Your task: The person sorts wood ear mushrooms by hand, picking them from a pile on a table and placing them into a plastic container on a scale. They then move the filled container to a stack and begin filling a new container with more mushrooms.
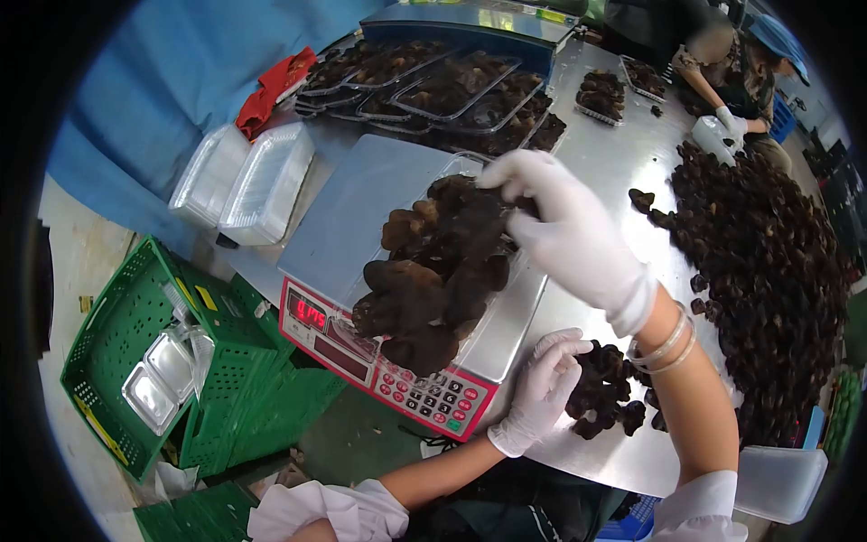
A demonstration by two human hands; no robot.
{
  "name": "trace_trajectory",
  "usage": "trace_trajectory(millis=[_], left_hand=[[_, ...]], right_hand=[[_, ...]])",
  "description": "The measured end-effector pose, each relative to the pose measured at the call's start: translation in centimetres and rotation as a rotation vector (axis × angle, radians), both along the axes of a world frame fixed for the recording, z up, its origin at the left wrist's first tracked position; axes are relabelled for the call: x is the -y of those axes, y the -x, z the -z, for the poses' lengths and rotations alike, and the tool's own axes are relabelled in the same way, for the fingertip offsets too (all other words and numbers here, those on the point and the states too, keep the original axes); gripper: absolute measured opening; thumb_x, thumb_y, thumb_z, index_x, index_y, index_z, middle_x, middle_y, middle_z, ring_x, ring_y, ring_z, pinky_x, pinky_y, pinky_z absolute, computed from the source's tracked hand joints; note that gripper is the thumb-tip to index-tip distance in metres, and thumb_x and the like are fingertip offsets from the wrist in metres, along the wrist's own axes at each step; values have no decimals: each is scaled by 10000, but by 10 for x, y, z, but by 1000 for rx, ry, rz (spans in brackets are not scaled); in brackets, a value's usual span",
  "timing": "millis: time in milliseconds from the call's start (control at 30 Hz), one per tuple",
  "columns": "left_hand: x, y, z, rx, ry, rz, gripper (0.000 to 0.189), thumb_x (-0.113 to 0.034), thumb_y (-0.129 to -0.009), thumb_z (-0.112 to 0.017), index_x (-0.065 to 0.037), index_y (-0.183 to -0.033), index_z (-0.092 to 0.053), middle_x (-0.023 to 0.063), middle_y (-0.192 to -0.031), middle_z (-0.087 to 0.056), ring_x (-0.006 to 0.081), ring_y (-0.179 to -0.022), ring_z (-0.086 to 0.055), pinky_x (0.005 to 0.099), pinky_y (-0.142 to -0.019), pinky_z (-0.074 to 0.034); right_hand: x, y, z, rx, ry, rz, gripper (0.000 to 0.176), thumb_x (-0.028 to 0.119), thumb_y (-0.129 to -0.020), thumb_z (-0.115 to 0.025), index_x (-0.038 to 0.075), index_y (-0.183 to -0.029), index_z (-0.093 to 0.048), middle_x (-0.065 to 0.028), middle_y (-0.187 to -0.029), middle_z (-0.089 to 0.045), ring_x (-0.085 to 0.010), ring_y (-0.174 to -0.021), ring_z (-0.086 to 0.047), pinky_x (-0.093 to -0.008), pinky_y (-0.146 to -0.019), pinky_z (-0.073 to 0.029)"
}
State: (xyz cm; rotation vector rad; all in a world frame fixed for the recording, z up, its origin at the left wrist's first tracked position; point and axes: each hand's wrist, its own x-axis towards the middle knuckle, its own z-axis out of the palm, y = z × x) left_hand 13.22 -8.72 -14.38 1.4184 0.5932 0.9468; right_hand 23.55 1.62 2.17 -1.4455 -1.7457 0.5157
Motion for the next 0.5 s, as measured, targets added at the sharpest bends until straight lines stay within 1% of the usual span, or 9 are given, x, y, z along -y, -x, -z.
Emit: trace_trajectory(millis=[167, 233, 300, 333, 367, 400, 433, 467, 500], left_hand=[[0, 1, -2, 34, 30, -6, 259, -37, -946, -574, -47, -1194, -647, 114, -1301, -573, 171, -952, -609, 294, -877, -500], [-1, 0, 0, 2, 6, 2, 251, -41, -943, -579, -34, -1187, -641, 129, -1307, -563, 177, -907, -602, 323, -872, -518], [-2, 2, -2, -5, -158, -70, 253, -8, -926, -573, -26, -1167, -645, 155, -1269, -586, 249, -1002, -630, 332, -881, -511], [3, 6, -10, 37, -195, -55, 247, -5, -915, -566, -17, -1148, -648, 163, -1220, -617, 313, -1030, -641, 373, -869, -516], [6, 12, -8, 64, -510, -57, 241, -4, -899, -572, -29, -1121, -663, 130, -1170, -653, 321, -1002, -645, 406, -838, -517], [6, 27, -26, 73, -633, 155, 263, -12, -878, -599, -66, -1119, -688, 80, -1145, -677, 281, -952, -645, 413, -809, -519], [11, 38, -28, 162, -825, 131, 277, -59, -854, -665, -100, -1125, -708, 49, -1159, -674, 226, -943, -648, 378, -774, -523], [20, 54, -38, 141, -914, 90, 288, -148, -904, -613, -88, -1170, -707, 77, -1233, -642, 215, -950, -627, 342, -771, -515], [4, 75, -62, 160, -1054, 77, 332, -165, -868, -652, -93, -1187, -709, 56, -1252, -632, 185, -969, -618, 311, -774, -515]], right_hand=[[-6, 23, -16, -22, -141, -112, 324, -88, -803, -530, 24, -1096, -614, -126, -1009, -587, -257, -952, -593, -322, -860, -483], [0, 7, -14, 72, -190, -72, 294, -66, -816, -533, 39, -1079, -613, -143, -995, -599, -301, -908, -617, -349, -817, -498], [16, -26, -3, 387, -5, 107, 222, -1, -847, -555, 56, -1051, -620, -157, -993, -612, -341, -877, -636, -379, -792, -516], [28, -45, 5, 484, 99, 131, 204, 38, -853, -572, 62, -1049, -623, -162, -997, -617, -350, -877, -640, -392, -790, -521], [42, -63, 15, 583, 202, 154, 192, 78, -859, -589, 69, -1046, -626, -167, -1002, -622, -359, -877, -645, -406, -788, -526], [56, -84, 34, 604, 322, 102, 202, 109, -863, -602, 71, -1059, -634, -168, -1014, -633, -362, -898, -648, -415, -805, -528], [72, -101, 50, 621, 445, 53, 215, 139, -868, -615, 73, -1071, -641, -170, -1026, -645, -366, -918, -652, -424, -823, -530], [89, -108, 57, 655, 600, 18, 222, 157, -880, -616, 76, -1084, -644, -172, -1054, -655, -364, -945, -658, -429, -836, -530], [101, -109, 60, 677, 760, -19, 229, 175, -892, -616, 79, -1097, -648, -174, -1082, -666, -363, -972, -664, -434, -849, -530]])
